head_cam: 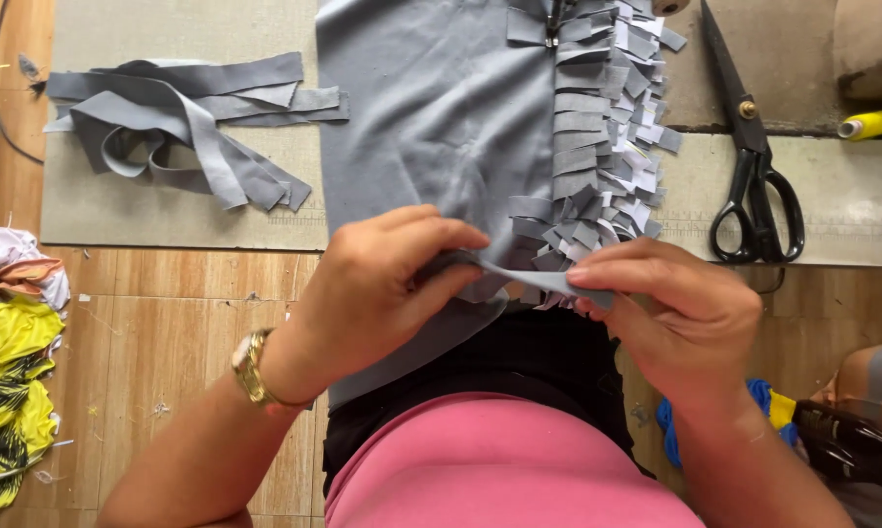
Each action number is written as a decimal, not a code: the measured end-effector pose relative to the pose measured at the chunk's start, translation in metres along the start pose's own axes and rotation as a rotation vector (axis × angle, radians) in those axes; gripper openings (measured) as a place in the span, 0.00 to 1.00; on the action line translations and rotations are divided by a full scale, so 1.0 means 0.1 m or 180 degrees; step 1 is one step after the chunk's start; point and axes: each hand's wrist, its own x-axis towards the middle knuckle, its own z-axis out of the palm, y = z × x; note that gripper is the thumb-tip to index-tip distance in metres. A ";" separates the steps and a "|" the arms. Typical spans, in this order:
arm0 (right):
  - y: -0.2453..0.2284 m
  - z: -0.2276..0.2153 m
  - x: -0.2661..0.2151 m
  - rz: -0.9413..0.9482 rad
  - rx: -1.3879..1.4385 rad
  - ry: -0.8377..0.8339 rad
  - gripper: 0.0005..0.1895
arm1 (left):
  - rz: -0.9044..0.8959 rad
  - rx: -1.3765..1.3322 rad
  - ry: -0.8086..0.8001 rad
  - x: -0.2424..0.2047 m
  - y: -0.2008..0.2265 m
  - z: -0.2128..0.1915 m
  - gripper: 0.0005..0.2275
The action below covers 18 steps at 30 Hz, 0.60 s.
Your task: Cutting fabric into small strips and sewing them onto a base fabric to create a textured pattern using a sewing machine.
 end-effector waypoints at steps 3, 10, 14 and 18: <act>0.01 -0.07 -0.05 -0.0305 -0.0381 0.0262 0.09 | 0.0339 0.0208 0.0124 -0.04 0.06 0.10 0.02; 0.13 -0.19 -0.13 -0.0164 -0.0143 0.0619 0.09 | 0.0344 -0.0164 0.0252 -0.02 0.05 0.18 0.09; 0.31 -0.34 -0.19 -0.0206 -0.0004 0.0874 0.07 | 0.0294 -0.0454 0.0346 0.00 0.03 0.20 0.09; 0.51 -0.50 -0.24 -0.0291 0.0112 0.0949 0.07 | 0.0379 -0.0404 0.0415 0.02 -0.03 0.19 0.10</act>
